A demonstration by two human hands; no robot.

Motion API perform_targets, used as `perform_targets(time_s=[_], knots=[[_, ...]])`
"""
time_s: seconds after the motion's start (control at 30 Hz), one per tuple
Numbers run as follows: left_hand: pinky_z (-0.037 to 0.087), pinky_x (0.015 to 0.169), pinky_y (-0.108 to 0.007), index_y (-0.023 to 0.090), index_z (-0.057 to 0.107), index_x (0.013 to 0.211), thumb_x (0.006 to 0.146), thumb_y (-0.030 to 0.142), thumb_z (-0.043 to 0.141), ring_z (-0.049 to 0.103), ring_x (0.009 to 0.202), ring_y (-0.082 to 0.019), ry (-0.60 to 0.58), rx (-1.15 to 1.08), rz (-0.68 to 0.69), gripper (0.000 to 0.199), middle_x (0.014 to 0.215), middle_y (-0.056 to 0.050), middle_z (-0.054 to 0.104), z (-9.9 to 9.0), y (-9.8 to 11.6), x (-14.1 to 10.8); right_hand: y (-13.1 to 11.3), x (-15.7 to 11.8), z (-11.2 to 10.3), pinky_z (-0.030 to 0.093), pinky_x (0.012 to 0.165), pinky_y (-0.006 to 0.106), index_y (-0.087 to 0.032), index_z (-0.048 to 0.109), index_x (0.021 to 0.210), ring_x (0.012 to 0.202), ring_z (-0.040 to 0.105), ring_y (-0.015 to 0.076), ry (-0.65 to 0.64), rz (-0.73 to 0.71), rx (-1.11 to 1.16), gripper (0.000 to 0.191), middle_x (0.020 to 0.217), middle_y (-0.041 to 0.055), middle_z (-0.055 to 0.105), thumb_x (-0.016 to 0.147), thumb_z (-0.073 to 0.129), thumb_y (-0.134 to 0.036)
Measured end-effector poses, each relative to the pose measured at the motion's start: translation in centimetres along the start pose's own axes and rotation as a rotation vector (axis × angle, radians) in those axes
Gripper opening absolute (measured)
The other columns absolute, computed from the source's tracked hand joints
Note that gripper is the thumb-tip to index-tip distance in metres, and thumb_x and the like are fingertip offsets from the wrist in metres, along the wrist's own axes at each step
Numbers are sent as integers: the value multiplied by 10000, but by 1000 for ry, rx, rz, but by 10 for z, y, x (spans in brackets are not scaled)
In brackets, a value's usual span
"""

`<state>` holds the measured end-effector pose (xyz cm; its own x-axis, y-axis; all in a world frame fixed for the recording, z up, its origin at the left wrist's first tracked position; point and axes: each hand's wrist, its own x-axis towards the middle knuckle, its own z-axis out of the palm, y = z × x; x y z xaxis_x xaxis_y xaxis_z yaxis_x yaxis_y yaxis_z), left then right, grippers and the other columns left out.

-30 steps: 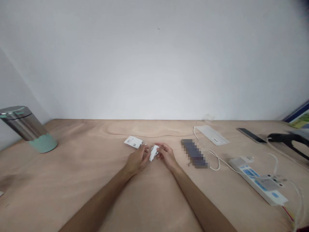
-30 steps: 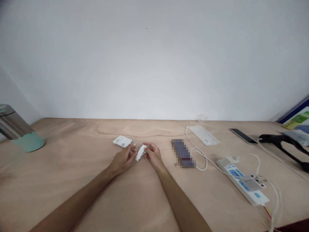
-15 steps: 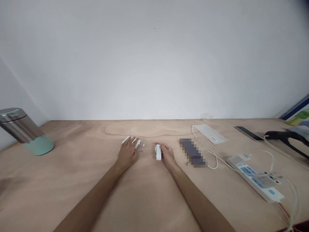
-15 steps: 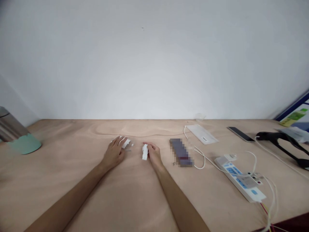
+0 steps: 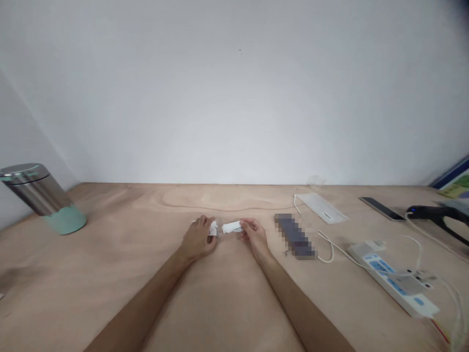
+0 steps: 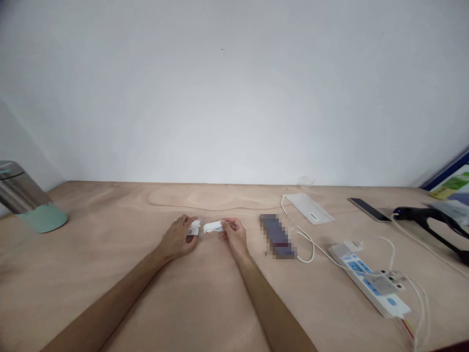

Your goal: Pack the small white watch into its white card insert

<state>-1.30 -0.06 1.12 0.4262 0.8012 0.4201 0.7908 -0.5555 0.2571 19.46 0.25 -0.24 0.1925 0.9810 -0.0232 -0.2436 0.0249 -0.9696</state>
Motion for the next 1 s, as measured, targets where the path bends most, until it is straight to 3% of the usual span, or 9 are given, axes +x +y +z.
perform_targets(time_s=[0.17,0.33,0.5,0.8,1.0], knots=[[387,946,-428,183,444,1281,779,285,527,480,1098,-281,-8,-10,61,519,1205,-123,538,1,1,-2,1,-1,2,419,382,208,-175,589,836,448,490,100,-19,-20,-41,395,574,-33,558,602,760,-445],[386,939,-445,173,495,1217,809,275,488,493,1060,-274,-42,-8,42,421,1163,-123,574,3,1,-2,1,-4,4,376,339,207,-190,572,836,399,446,87,-24,-70,-218,353,580,-45,536,642,711,-450],[314,1027,-475,157,467,1233,775,288,530,454,1150,-292,-25,-19,82,481,1181,-138,544,5,0,-2,-1,-8,4,365,338,216,-198,580,839,389,440,97,-27,-101,-339,287,552,-60,489,686,657,-428],[395,967,-419,168,389,1285,790,285,512,487,1137,-264,-2,-92,105,523,1220,-134,511,1,4,-1,-1,-5,-1,345,397,209,-199,605,825,469,459,112,88,-175,-416,292,583,-35,535,686,648,-452],[391,989,-438,150,359,1308,805,307,519,461,1170,-279,19,-126,105,551,1259,-158,480,3,2,-2,0,-4,-1,351,426,214,-191,648,820,500,476,119,-8,-174,-438,283,610,-16,574,681,663,-438]])
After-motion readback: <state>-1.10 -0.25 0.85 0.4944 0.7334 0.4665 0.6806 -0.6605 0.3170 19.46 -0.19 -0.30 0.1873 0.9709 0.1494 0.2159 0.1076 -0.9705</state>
